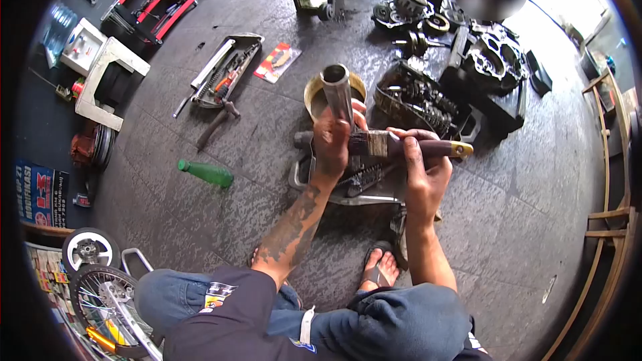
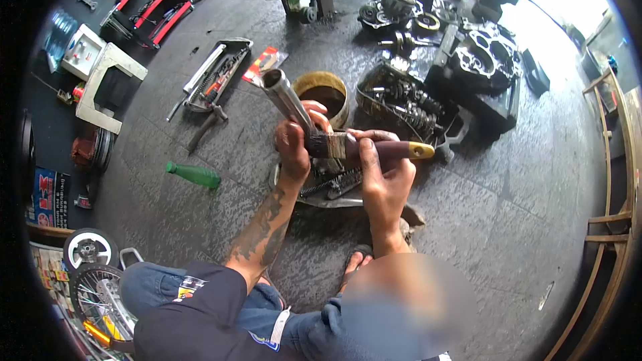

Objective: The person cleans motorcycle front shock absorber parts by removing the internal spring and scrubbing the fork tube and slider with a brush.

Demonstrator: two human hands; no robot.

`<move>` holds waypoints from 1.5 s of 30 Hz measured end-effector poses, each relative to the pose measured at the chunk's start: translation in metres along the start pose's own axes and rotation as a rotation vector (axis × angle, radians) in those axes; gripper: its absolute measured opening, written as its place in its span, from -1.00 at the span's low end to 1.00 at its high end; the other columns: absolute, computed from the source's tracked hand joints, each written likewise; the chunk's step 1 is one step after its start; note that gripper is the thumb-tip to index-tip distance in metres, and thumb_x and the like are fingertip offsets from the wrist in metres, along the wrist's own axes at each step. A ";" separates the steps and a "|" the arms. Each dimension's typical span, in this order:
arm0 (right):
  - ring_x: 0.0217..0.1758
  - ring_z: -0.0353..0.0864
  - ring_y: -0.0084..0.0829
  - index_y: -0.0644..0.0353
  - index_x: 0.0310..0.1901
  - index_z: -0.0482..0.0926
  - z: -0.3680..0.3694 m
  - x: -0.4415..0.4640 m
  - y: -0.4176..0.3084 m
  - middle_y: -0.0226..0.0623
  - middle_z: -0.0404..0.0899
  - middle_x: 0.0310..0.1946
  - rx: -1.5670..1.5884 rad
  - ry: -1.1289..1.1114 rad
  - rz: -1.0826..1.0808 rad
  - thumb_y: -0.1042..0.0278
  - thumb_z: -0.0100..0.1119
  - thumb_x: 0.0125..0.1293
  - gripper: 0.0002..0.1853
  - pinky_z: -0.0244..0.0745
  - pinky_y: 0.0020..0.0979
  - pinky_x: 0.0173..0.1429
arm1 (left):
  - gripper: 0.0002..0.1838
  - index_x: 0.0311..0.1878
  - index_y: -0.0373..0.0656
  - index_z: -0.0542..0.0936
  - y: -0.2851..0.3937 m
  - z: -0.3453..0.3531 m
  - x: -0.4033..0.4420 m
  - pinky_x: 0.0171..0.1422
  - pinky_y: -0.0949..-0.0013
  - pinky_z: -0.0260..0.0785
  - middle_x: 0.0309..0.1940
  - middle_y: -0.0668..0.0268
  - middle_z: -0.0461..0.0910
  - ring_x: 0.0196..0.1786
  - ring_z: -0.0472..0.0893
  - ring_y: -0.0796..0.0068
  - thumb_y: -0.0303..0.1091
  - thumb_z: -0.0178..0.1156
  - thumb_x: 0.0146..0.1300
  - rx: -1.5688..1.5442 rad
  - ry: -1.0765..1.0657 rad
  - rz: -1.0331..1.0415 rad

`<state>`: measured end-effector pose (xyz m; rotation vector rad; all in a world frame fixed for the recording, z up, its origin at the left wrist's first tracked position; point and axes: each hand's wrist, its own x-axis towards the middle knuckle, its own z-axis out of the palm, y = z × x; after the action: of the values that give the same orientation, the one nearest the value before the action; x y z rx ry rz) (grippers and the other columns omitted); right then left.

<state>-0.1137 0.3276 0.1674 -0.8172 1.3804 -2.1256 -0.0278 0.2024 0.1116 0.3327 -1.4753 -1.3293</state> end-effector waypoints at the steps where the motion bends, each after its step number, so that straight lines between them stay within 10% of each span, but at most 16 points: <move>1: -0.12 0.62 -0.49 0.42 -0.14 0.53 0.004 0.001 -0.006 -0.12 0.67 -0.20 0.013 0.003 -0.002 0.53 0.06 0.38 -0.87 0.50 -0.47 0.04 | -0.22 -0.13 -0.35 0.49 0.010 0.003 0.002 -0.21 0.42 0.36 -0.35 0.21 0.57 -0.36 0.55 0.47 0.37 -0.15 0.32 0.109 0.000 -0.026; 11: -0.14 0.65 -0.42 0.42 -0.14 0.51 0.040 0.035 -0.074 -0.06 0.65 -0.17 0.236 -0.021 -0.163 0.52 0.03 0.40 -0.86 0.55 -0.47 0.00 | -0.43 0.01 -0.24 0.38 0.042 0.018 0.034 -0.39 0.52 0.32 -0.41 0.32 0.46 -0.44 0.46 0.60 0.13 -0.35 0.49 -0.255 0.046 -0.009; 14: -0.19 0.63 -0.54 0.39 -0.14 0.53 0.036 0.032 -0.050 -0.16 0.67 -0.21 0.114 -0.033 -0.106 0.50 0.05 0.40 -0.87 0.54 -0.52 -0.05 | -0.26 0.03 -0.27 0.42 0.056 0.025 0.040 -0.35 0.41 0.37 -0.39 0.29 0.50 -0.44 0.49 0.52 0.30 -0.40 0.42 -0.104 0.223 -0.088; 20: -0.14 0.62 -0.54 0.38 -0.16 0.53 0.017 0.023 -0.016 -0.17 0.67 -0.22 0.040 -0.022 -0.050 0.53 0.07 0.38 -0.89 0.51 -0.50 0.00 | -0.36 0.00 -0.25 0.45 0.036 -0.002 0.025 -0.14 0.46 0.38 -0.34 0.32 0.56 -0.31 0.52 0.59 0.20 -0.32 0.46 -0.057 -0.082 -0.125; 28: -0.29 0.65 -0.54 0.42 -0.22 0.58 0.023 0.057 -0.065 -0.21 0.67 -0.34 0.151 -0.039 -0.143 0.46 0.11 0.36 -0.84 0.59 -0.51 -0.18 | -0.22 -0.11 -0.29 0.41 0.029 0.006 0.016 -0.31 0.38 0.35 -0.44 0.23 0.46 -0.44 0.47 0.43 0.39 -0.31 0.35 -0.222 0.059 -0.224; 32: -0.27 0.67 -0.53 0.44 -0.19 0.57 0.013 0.046 -0.015 -0.18 0.68 -0.33 0.035 -0.028 -0.082 0.50 0.17 0.31 -0.84 0.56 -0.52 -0.16 | -0.20 0.06 -0.31 0.39 0.041 0.010 0.027 0.03 0.30 0.44 -0.25 0.17 0.51 -0.16 0.57 0.37 0.35 -0.40 0.38 0.064 0.069 -0.039; 45: -0.38 0.67 -0.57 0.35 -0.25 0.60 -0.008 0.035 -0.010 -0.24 0.69 -0.42 -0.140 0.038 -0.138 0.52 0.17 0.27 -0.91 0.54 -0.53 -0.26 | -0.29 -0.13 -0.30 0.46 0.004 -0.002 -0.010 0.19 0.29 0.28 -0.08 0.12 0.49 0.00 0.48 0.36 0.30 -0.26 0.40 0.229 -0.105 -0.069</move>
<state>-0.1451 0.3132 0.1816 -0.9562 1.5479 -2.1754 -0.0209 0.2100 0.1094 0.4716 -1.7234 -1.2493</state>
